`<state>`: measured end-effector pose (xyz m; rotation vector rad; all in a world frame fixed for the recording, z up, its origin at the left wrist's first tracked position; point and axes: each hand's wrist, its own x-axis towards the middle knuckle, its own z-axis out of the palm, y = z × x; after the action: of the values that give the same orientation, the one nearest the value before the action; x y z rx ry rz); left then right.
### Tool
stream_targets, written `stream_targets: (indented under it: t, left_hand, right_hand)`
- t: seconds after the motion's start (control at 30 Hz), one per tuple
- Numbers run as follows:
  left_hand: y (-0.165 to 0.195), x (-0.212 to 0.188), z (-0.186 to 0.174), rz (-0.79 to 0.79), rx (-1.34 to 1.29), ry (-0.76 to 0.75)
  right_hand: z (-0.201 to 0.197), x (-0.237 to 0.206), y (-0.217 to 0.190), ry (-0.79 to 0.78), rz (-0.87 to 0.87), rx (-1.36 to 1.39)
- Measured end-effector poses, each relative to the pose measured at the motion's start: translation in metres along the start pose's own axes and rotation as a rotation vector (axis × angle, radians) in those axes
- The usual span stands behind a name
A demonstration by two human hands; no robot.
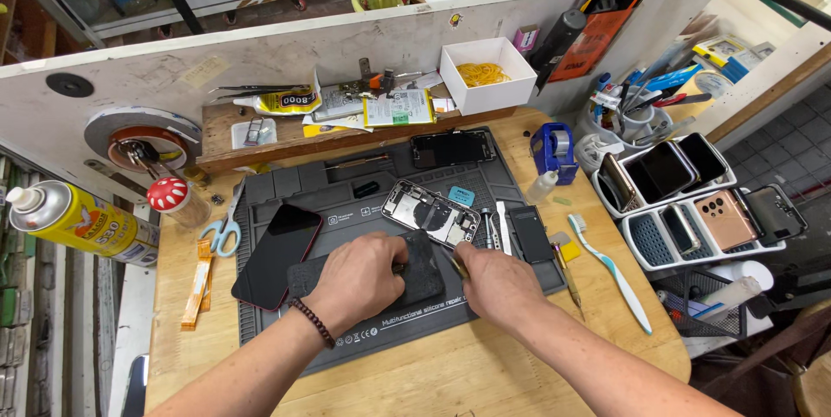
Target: The person disassembles a smartphone on a workbench, using a screwdriver and tweezers to remove screws and internal components. They detach the motherboard and place it on a mat, then use a small brush to clean the component before handling it again.
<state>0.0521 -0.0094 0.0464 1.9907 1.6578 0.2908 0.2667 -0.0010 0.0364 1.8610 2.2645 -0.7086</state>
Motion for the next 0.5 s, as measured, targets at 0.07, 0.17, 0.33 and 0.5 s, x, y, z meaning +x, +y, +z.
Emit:
stream_targets:
  t: [0.07,0.17,0.33,0.5]
  left_hand:
    - [0.003,-0.003,-0.003,0.013,0.074,-0.007]
    - [0.003,-0.004,-0.007,0.097,0.173,0.042]
    - [0.003,-0.008,-0.009,0.151,0.267,-0.110]
    - [0.004,-0.020,-0.013,0.026,0.234,-0.230]
  right_hand:
    - [0.001,0.001,-0.002,0.016,-0.034,-0.024]
    - [-0.001,0.002,-0.004,0.106,-0.010,0.022]
    - [-0.019,0.027,-0.009,0.236,-0.047,0.062]
    - [-0.028,0.052,-0.017,0.091,-0.055,-0.034]
